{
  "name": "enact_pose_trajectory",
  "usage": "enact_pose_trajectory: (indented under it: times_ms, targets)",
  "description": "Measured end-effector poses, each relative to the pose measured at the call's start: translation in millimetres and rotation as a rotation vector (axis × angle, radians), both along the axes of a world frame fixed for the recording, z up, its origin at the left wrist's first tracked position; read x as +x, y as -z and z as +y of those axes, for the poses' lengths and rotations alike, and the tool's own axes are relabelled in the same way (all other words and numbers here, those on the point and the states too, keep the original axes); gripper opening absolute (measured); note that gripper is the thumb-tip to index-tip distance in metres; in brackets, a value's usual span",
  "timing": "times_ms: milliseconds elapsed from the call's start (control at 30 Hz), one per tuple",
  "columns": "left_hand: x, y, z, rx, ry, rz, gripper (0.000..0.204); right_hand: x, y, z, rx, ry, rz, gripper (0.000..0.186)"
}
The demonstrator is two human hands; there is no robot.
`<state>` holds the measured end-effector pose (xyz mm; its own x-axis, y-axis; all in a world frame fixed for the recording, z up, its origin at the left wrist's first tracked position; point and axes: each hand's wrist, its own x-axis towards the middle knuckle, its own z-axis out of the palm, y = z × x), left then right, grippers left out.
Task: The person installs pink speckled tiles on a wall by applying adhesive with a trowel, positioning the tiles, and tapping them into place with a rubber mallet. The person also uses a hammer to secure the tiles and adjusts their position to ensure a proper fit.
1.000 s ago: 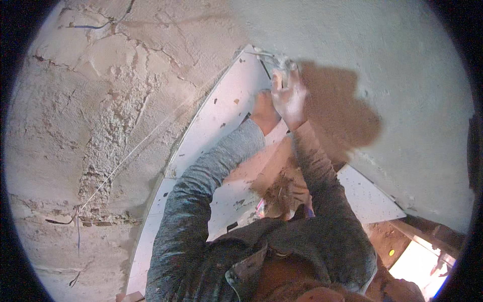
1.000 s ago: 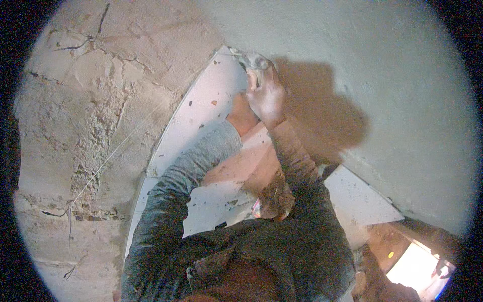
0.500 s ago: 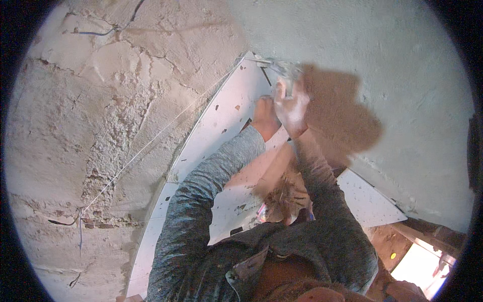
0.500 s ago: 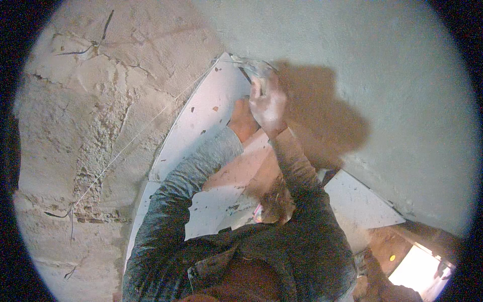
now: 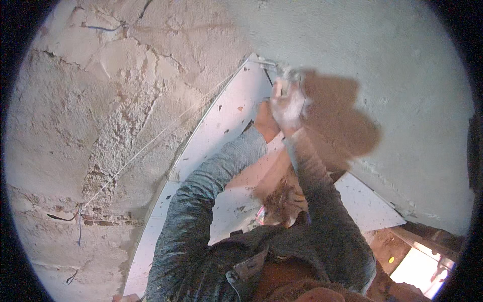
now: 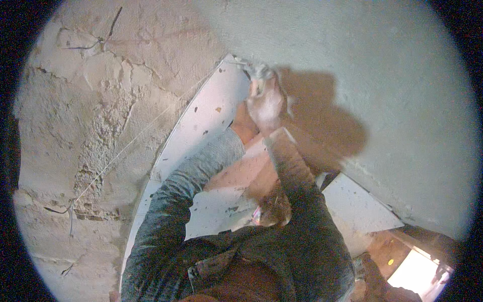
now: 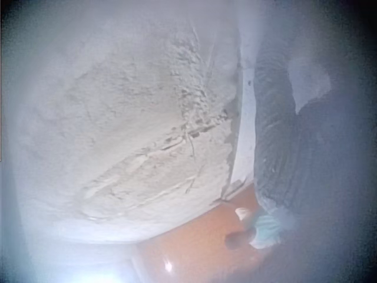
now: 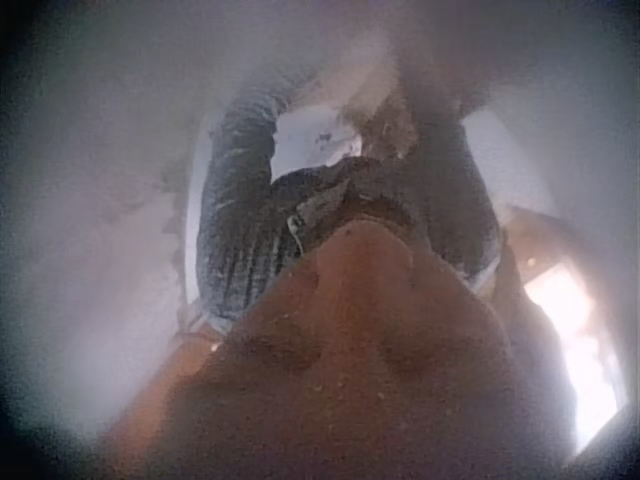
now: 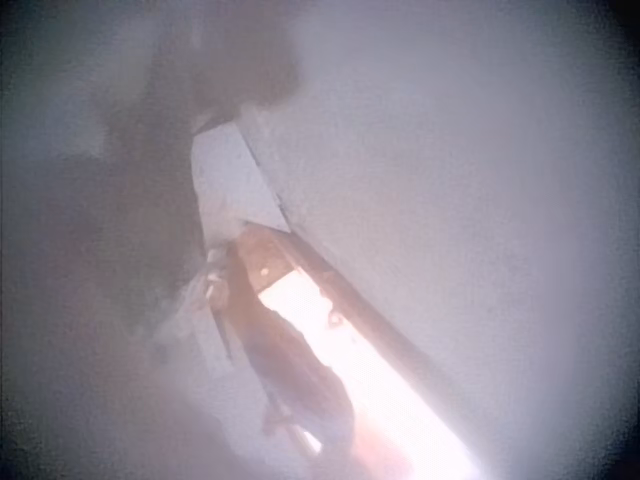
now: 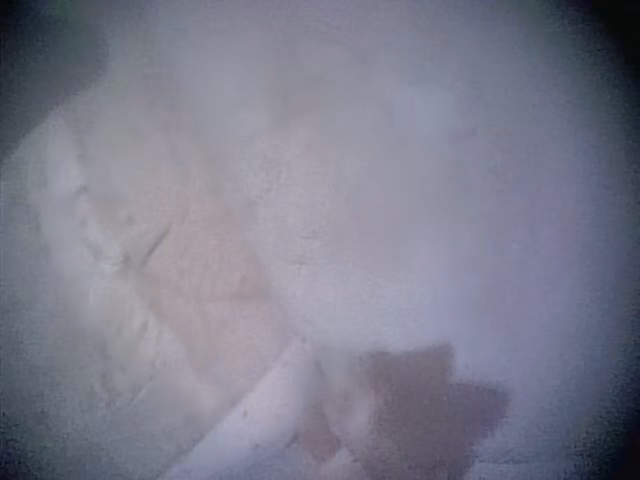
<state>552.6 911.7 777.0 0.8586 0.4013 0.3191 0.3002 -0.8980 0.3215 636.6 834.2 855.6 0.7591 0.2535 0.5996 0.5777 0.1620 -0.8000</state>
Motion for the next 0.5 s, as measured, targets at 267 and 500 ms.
enact_pose_trajectory:
  times_ms: [267, 500]
  targets:
    - [11, -43, -19, 0.148, -0.038, 0.385, 0.025, 5, 8, -5, 0.056, 0.065, -0.151, 0.031]
    - [2, 1, -1, 0.067, 0.033, 0.070, 0.025, 2, 3, -8, -0.016, -0.046, -0.036, 0.031]
